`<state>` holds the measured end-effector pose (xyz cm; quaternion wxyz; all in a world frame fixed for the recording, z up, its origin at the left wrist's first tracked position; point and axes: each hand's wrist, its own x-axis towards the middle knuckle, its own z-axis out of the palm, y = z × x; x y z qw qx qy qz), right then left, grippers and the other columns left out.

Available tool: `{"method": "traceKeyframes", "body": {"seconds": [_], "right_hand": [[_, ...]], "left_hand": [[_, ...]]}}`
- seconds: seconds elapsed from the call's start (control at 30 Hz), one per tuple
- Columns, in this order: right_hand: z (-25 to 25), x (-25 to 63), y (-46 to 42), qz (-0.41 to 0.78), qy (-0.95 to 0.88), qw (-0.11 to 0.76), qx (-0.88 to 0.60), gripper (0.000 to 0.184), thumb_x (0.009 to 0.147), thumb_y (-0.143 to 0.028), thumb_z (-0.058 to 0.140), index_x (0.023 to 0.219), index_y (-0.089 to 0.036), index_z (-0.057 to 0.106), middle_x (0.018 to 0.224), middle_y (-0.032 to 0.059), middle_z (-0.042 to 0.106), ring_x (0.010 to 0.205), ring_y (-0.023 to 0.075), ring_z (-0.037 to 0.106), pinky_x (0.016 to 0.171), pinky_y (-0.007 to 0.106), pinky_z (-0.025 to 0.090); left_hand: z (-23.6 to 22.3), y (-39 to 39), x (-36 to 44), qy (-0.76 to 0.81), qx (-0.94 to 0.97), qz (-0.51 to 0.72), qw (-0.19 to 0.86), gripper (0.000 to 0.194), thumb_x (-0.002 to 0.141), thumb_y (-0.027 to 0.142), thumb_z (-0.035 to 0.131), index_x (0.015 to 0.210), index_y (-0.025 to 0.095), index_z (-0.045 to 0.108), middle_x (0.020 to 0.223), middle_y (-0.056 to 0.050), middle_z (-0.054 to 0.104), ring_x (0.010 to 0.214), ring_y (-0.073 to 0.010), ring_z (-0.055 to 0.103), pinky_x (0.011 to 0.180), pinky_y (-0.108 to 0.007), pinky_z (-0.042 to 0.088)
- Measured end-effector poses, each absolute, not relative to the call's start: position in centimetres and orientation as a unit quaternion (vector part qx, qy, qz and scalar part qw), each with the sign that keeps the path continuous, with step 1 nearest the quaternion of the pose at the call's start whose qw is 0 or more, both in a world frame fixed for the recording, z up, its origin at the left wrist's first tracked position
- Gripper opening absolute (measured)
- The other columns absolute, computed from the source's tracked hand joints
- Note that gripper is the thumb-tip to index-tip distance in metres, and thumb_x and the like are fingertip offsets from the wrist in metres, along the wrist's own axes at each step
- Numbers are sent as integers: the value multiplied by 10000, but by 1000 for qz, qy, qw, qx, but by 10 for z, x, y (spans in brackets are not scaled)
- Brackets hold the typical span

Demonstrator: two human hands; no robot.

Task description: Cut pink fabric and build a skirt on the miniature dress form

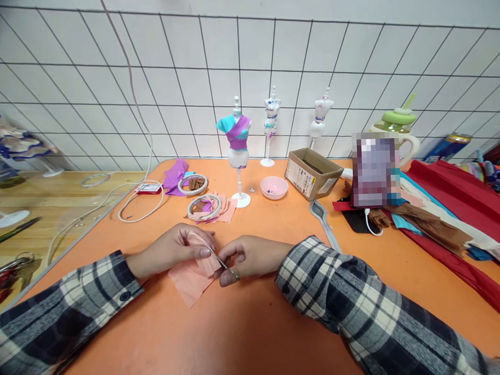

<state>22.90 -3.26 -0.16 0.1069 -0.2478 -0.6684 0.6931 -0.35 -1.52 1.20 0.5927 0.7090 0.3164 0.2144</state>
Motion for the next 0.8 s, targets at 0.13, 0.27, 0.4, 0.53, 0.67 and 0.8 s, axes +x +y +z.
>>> {"method": "traceKeyframes", "body": {"seconds": [0.13, 0.27, 0.4, 0.53, 0.67, 0.8], "right_hand": [[1, 233, -32, 708, -656, 78, -250, 535, 734, -576, 730, 1028, -137, 640, 722, -45, 507, 483, 35, 365, 385, 166, 249], [0, 233, -32, 689, -676, 82, -248, 549, 733, -578, 732, 1046, -135, 646, 713, -49, 494, 505, 38, 360, 417, 169, 257], [0, 230, -33, 681, -686, 111, -231, 535, 706, -556, 765, 993, -117, 658, 808, -13, 560, 636, 63, 435, 554, 180, 336], [2, 229, -34, 686, -681, 100, -235, 566, 700, -593, 749, 978, -113, 640, 719, -34, 522, 587, 63, 410, 517, 185, 300], [-2, 230, -33, 673, -694, 89, -242, 540, 709, -577, 752, 975, -123, 628, 631, -69, 438, 530, 52, 337, 482, 191, 244], [-5, 230, -32, 671, -693, 102, -244, 497, 726, -554, 749, 953, -133, 615, 673, -61, 446, 551, 54, 342, 502, 197, 251]], "left_hand": [[14, -15, -4, 280, 712, 184, 617, 242, 810, 364, 712, 803, 122, 733, 825, -68, 741, 763, -187, 672, 743, -281, 513], [12, -15, -6, 317, 695, 237, 601, 244, 765, 356, 761, 859, 133, 734, 853, -60, 741, 778, -182, 662, 750, -272, 505], [10, -14, -6, 297, 696, 220, 616, 239, 807, 355, 718, 813, 117, 737, 822, -60, 733, 776, -177, 647, 750, -271, 496], [11, -14, -4, 291, 714, 210, 601, 251, 802, 360, 719, 797, 110, 740, 807, -55, 719, 783, -187, 645, 761, -283, 490], [12, -15, -2, 285, 728, 191, 593, 304, 805, 400, 704, 779, 99, 738, 811, -72, 713, 789, -206, 649, 753, -300, 493], [10, -16, -4, 318, 713, 219, 586, 319, 758, 424, 746, 802, 109, 721, 830, -69, 721, 791, -198, 650, 761, -298, 497]]}}
